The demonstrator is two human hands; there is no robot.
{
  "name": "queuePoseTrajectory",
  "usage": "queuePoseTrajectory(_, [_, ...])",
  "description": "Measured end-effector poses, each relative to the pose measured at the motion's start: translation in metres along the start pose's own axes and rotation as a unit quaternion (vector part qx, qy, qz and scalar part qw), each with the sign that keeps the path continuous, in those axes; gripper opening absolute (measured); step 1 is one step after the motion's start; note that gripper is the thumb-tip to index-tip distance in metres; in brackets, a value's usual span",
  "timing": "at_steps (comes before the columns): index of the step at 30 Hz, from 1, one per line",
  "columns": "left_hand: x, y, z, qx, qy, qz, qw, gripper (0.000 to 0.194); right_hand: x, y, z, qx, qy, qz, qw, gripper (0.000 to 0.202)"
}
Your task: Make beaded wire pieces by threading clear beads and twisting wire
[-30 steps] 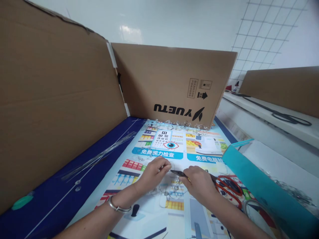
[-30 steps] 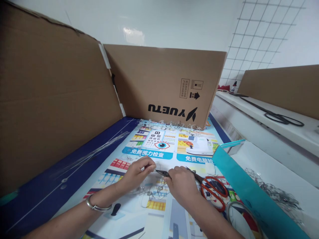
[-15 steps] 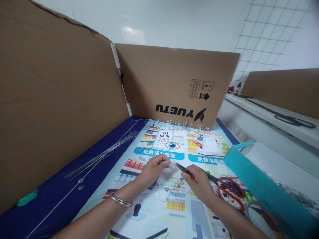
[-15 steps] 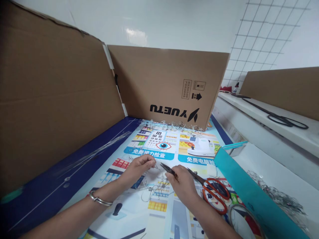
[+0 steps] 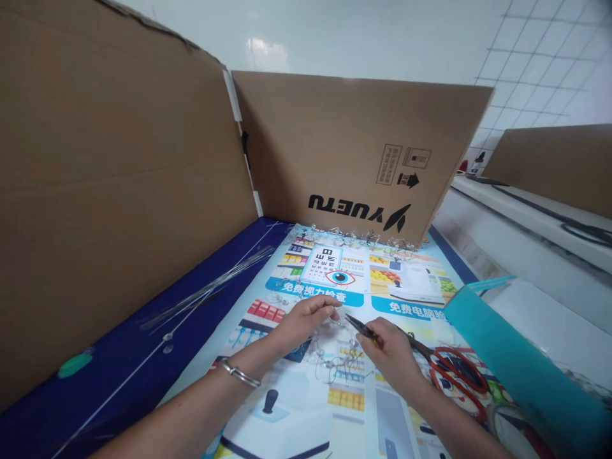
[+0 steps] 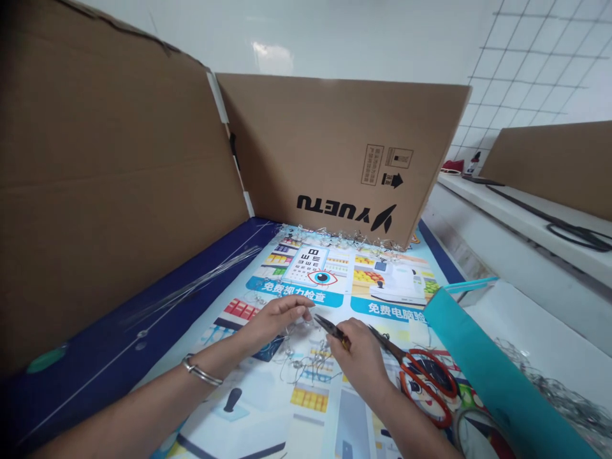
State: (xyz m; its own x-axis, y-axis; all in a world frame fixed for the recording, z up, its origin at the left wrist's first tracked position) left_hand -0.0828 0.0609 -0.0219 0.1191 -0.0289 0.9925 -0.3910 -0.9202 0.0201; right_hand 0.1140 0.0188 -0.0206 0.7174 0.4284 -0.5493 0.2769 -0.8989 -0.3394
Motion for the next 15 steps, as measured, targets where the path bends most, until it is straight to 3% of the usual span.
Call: queuePoseTrajectory(15, [-0.0004, -0.0006, -0.0037, 0.016, -0.094, 0.026, 0.995, 0.014, 0.0003, 0.0005, -0.0028, 0.007, -0.047, 0.001, 0.999, 0.014])
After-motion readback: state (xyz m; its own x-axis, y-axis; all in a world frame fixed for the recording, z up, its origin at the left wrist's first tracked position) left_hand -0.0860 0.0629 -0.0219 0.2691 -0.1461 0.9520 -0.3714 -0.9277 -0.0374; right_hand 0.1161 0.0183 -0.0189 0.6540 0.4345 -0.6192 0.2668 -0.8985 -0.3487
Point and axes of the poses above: each hand's wrist, its own y-axis away from the middle knuckle, its own z-axis out of the palm, x = y × z, the point moved 2 cm from there along -y, towards the middle knuckle, and after that the axes turned 7 degrees about -z, right-handed, at the moved point
